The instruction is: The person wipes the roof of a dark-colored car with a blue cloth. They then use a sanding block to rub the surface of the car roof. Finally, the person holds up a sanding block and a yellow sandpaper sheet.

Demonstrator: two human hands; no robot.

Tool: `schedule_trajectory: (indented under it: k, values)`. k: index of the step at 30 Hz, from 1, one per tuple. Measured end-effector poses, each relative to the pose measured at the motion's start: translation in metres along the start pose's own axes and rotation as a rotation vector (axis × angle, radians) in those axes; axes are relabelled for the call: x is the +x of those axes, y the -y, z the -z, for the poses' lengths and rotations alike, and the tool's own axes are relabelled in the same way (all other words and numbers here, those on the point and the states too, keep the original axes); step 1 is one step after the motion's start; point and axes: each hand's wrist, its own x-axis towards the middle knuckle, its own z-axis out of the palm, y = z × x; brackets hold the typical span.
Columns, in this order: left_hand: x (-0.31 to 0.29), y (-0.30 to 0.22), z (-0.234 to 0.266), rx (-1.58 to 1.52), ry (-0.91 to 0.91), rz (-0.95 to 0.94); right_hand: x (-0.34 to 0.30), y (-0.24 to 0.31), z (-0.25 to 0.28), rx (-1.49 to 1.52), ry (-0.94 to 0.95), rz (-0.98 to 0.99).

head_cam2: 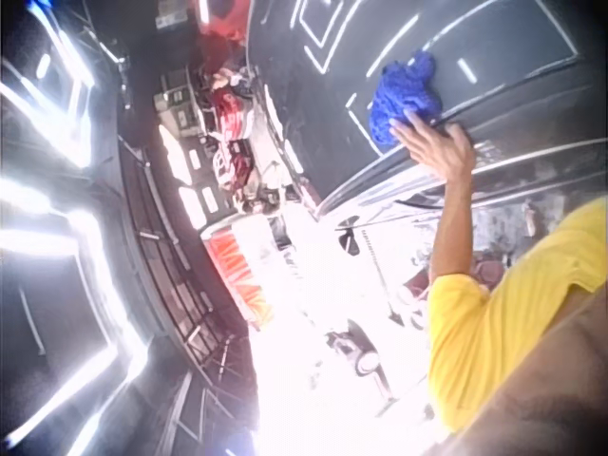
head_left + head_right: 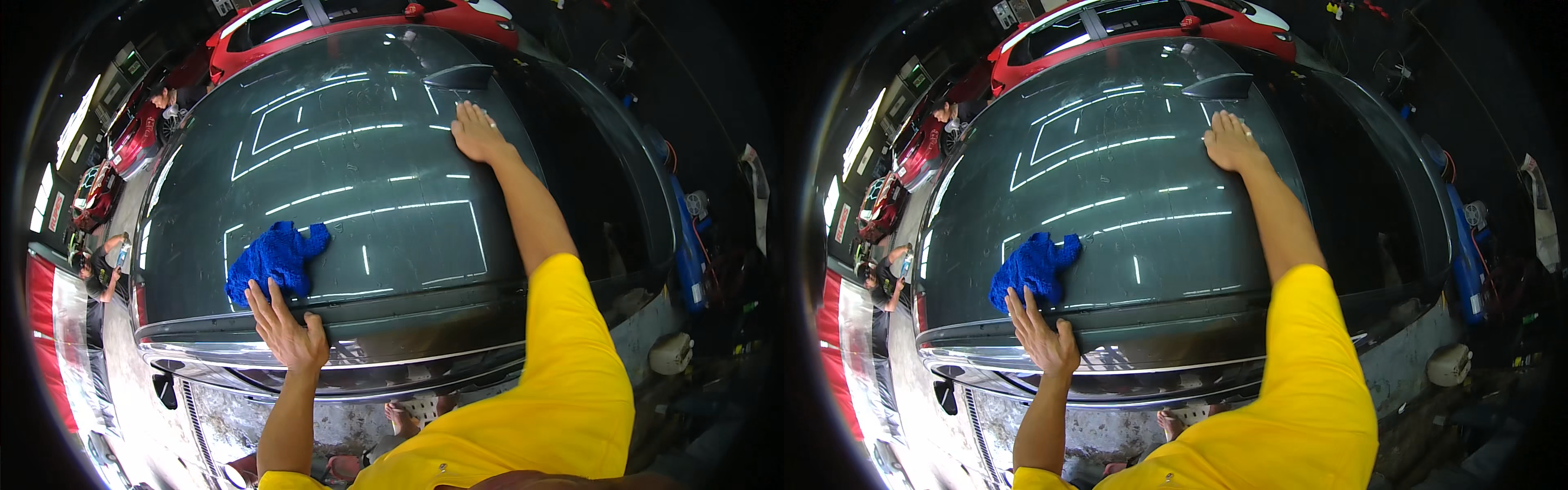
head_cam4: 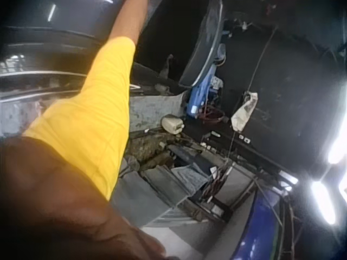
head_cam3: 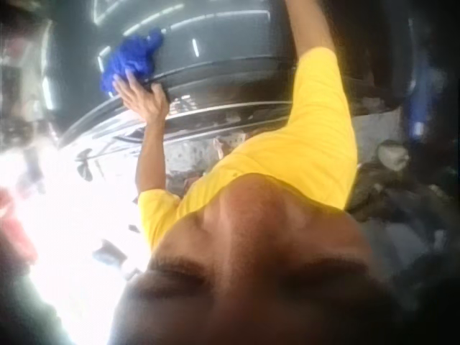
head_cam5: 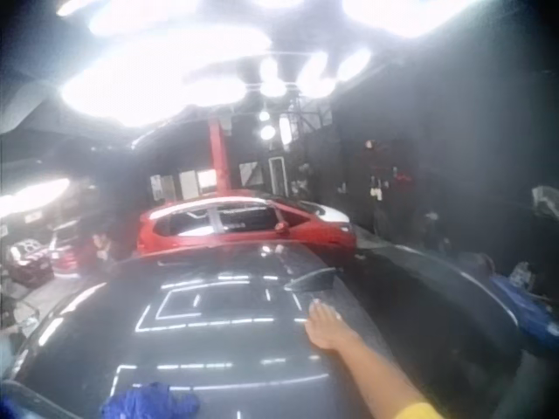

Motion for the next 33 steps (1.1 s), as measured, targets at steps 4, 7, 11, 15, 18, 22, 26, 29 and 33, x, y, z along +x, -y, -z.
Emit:
schedule_trajectory:
  k: [4, 7, 11, 15, 18, 22, 26, 29, 33]
  values:
    - [-0.001, 0.003, 0.003, 0.015, -0.002, 0.019, -0.144, 0.0, 0.008, -0.04, -0.007, 0.305]
    - [-0.013, 0.022, 0.01, -0.045, -0.025, 0.106, -0.246, 0.048, 0.037, -0.003, 0.119, 0.407]
    - [-0.008, 0.0, 0.012, -0.134, 0.072, 0.106, -0.259, 0.017, 0.037, 0.033, 0.171, 0.452]
    - [-0.015, -0.003, 0.037, -0.103, 0.118, 0.082, -0.1, -0.019, 0.008, -0.061, 0.035, 0.403]
    - [-0.035, 0.007, 0.048, -0.094, 0.097, 0.091, 0.022, 0.006, -0.02, -0.116, 0.067, 0.241]
    - [-0.027, 0.01, 0.039, -0.08, 0.065, 0.106, 0.061, 0.03, -0.039, -0.162, 0.053, 0.17]
    - [-0.002, -0.001, 0.025, -0.129, 0.07, 0.055, -0.016, -0.012, -0.024, -0.132, 0.018, 0.195]
    - [-0.006, -0.008, 0.008, -0.221, 0.075, 0.106, -0.144, -0.009, 0.001, -0.127, -0.122, 0.453]
    - [-0.016, 0.013, 0.016, -0.162, -0.097, 0.08, -0.278, 0.029, 0.039, -0.11, 0.085, 0.342]
